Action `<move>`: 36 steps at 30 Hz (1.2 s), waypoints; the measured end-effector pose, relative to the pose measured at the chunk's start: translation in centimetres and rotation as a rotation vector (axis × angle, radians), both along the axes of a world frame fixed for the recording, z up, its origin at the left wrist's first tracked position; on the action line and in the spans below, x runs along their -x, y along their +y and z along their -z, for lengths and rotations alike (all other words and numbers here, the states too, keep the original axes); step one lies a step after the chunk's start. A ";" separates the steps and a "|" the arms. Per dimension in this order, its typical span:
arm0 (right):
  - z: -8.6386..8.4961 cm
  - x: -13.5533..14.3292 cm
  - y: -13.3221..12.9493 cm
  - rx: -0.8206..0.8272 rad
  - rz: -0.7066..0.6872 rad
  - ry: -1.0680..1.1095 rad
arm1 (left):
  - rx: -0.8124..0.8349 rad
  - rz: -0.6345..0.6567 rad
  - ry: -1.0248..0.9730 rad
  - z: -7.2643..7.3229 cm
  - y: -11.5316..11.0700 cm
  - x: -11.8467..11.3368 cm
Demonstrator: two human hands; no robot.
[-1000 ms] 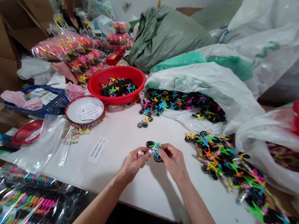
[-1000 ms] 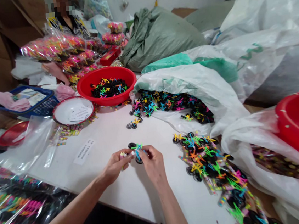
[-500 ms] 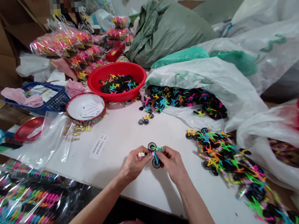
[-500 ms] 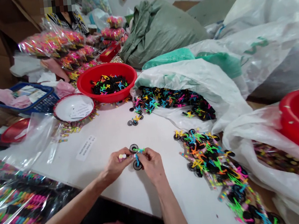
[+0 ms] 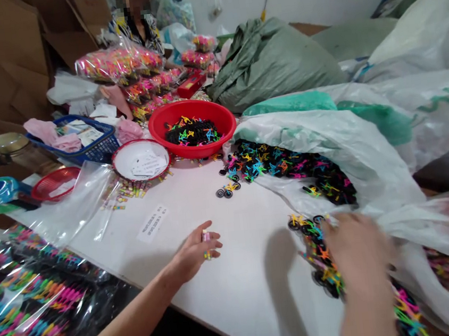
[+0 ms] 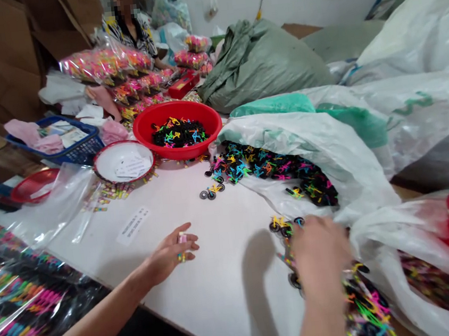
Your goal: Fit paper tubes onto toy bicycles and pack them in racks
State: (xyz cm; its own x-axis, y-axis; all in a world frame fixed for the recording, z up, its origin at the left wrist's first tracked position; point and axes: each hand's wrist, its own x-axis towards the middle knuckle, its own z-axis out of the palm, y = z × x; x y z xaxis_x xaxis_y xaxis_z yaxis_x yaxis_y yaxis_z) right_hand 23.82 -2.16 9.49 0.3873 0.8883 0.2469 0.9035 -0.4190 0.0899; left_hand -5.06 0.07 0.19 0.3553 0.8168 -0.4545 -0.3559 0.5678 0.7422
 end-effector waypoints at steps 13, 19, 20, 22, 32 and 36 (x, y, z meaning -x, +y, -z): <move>9.5 10.4 11.6 0.290 -0.378 0.378 | 0.044 -0.034 0.058 0.9 1.9 1.3; 7.9 10.7 7.2 0.106 -0.316 1.086 | -0.151 -0.042 0.174 2.1 3.7 -0.5; 7.6 11.1 6.5 0.053 -0.341 1.243 | -0.183 -0.031 0.170 1.9 3.6 -0.4; 7.1 12.0 4.9 0.005 -0.374 1.494 | -0.227 -0.008 0.157 1.3 3.2 0.0; 6.9 13.5 0.8 -0.020 -0.182 1.914 | -0.187 0.162 0.136 -0.4 0.9 0.1; 7.2 13.8 -0.5 -0.063 -0.126 2.066 | -0.046 0.161 0.163 -1.2 0.1 -0.3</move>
